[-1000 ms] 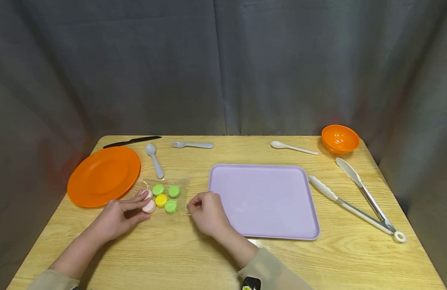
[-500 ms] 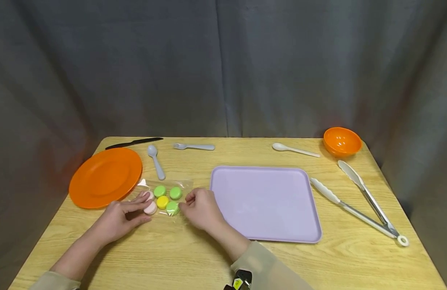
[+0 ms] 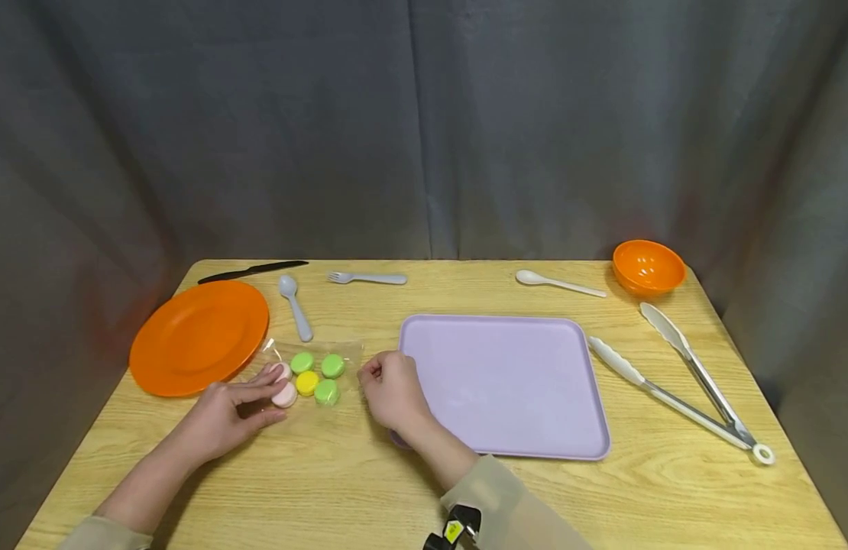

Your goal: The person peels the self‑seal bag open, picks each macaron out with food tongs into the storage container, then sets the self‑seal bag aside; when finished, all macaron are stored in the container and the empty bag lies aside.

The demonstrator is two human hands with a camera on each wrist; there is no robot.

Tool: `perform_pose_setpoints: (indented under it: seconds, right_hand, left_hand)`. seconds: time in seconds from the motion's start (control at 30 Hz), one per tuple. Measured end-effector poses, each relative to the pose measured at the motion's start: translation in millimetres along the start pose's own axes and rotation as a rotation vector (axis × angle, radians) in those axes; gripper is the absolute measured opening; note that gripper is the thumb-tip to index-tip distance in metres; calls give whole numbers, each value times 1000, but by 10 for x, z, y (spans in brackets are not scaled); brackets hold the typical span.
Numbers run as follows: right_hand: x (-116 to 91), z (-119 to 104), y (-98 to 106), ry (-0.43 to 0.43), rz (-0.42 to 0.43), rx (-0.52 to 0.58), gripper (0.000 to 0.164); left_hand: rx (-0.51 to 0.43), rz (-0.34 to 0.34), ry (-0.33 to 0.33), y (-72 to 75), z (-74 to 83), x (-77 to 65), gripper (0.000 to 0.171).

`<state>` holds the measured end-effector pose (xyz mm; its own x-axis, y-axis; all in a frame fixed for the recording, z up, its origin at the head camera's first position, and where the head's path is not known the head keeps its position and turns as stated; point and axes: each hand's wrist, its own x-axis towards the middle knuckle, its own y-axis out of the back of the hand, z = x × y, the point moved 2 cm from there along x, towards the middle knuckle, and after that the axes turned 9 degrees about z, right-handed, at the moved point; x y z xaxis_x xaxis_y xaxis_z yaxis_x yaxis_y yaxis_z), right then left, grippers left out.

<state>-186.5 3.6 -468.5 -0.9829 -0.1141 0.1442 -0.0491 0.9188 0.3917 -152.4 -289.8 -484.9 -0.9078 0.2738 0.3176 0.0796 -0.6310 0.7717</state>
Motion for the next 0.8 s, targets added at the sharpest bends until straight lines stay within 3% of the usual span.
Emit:
perform_pose_setpoints:
  seconds: [0.27,0.63,0.8]
  right_hand:
    - [-3,21,75,-28,-24,57,13]
    - [287,-25,-85,25,-90,-103,10]
    - [337,-23,-80,16,-89,-98,17]
  left_hand:
    - [-19,16,-10,-8,-14,-5,50]
    - [-23,-5,-19,-6,-8,8,51]
    - [-17,-7,3,14,-24,2,51]
